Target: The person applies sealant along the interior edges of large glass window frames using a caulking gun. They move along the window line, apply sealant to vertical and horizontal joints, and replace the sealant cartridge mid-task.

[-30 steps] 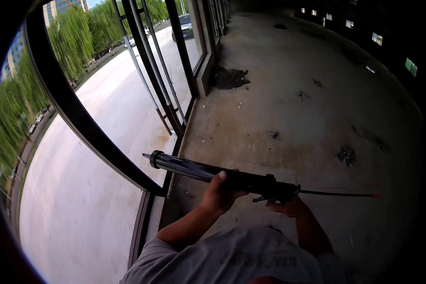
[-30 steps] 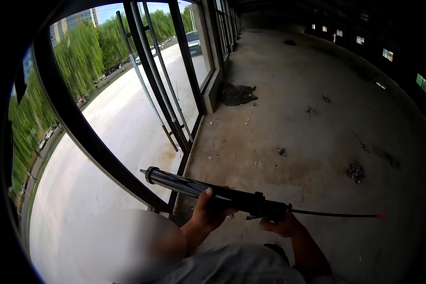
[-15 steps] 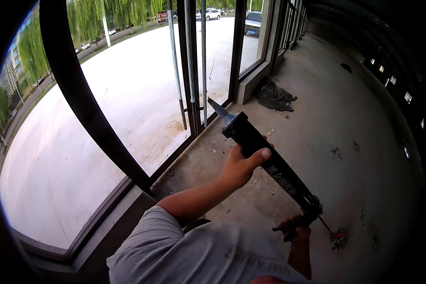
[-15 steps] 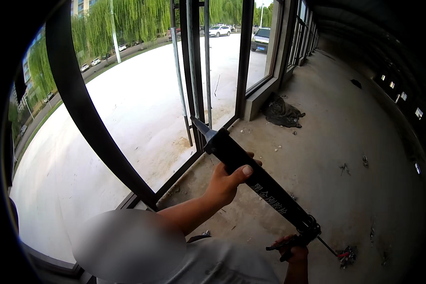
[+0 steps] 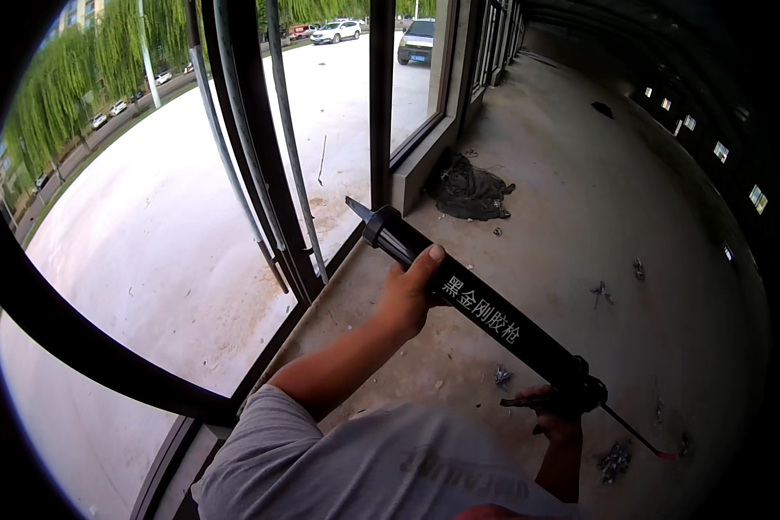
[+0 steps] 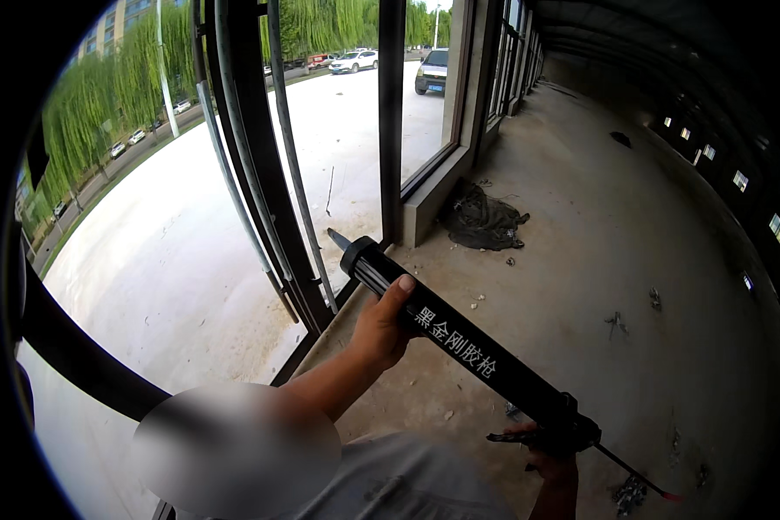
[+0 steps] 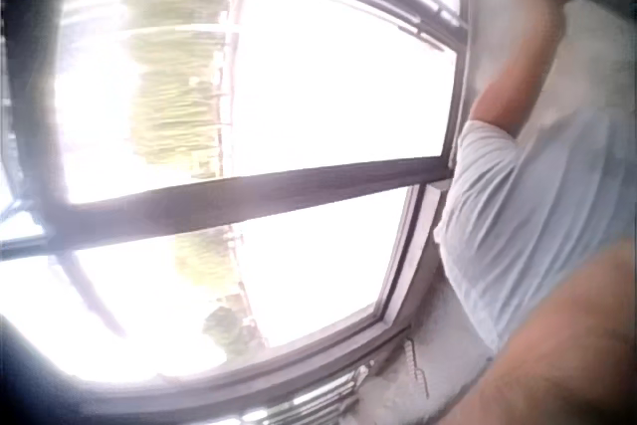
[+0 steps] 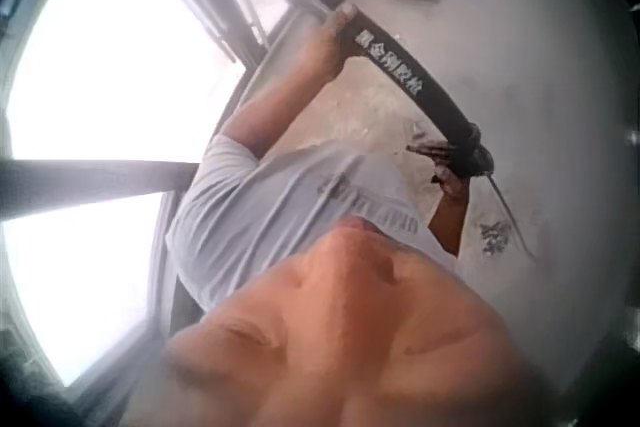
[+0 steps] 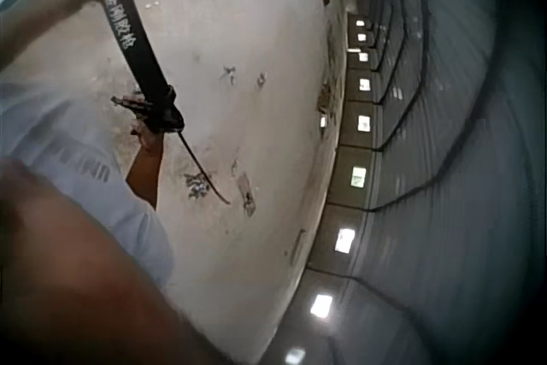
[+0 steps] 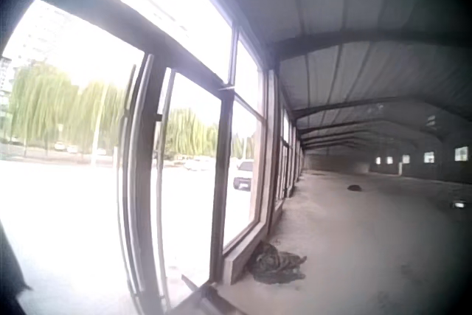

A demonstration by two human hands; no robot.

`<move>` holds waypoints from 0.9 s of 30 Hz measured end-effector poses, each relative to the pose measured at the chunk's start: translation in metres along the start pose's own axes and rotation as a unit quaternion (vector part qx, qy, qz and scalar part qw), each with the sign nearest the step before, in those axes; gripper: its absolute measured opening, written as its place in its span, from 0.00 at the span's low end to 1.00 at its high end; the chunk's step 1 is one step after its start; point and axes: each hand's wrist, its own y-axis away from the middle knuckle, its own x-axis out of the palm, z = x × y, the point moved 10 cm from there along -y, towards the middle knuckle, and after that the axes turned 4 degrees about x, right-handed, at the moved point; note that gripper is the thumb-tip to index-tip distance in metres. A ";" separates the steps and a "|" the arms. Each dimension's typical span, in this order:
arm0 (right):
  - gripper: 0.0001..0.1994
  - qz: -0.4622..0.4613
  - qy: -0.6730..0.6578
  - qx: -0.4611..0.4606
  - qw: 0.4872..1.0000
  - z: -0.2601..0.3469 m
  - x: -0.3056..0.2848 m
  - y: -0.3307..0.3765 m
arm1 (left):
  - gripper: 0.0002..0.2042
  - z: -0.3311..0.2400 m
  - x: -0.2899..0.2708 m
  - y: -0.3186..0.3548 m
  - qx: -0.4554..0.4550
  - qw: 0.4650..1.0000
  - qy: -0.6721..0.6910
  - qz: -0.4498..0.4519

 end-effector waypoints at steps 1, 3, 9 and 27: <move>0.28 -0.013 0.029 -0.015 0.999 0.020 0.003 -0.022 | 0.28 0.008 -0.004 -0.029 -0.028 0.999 -0.009 0.017; 0.29 -0.036 0.094 -0.029 0.995 0.037 -0.007 -0.053 | 0.28 0.020 0.004 -0.079 -0.068 0.997 0.005 0.032; 0.37 -0.064 0.042 -0.072 0.994 0.032 -0.066 -0.149 | 0.26 0.049 0.018 -0.197 -0.122 0.991 -0.015 0.043; 0.34 0.144 -0.143 0.038 0.978 -0.045 -0.216 -0.574 | 0.23 0.023 -0.051 -0.537 0.042 0.997 -0.051 -0.028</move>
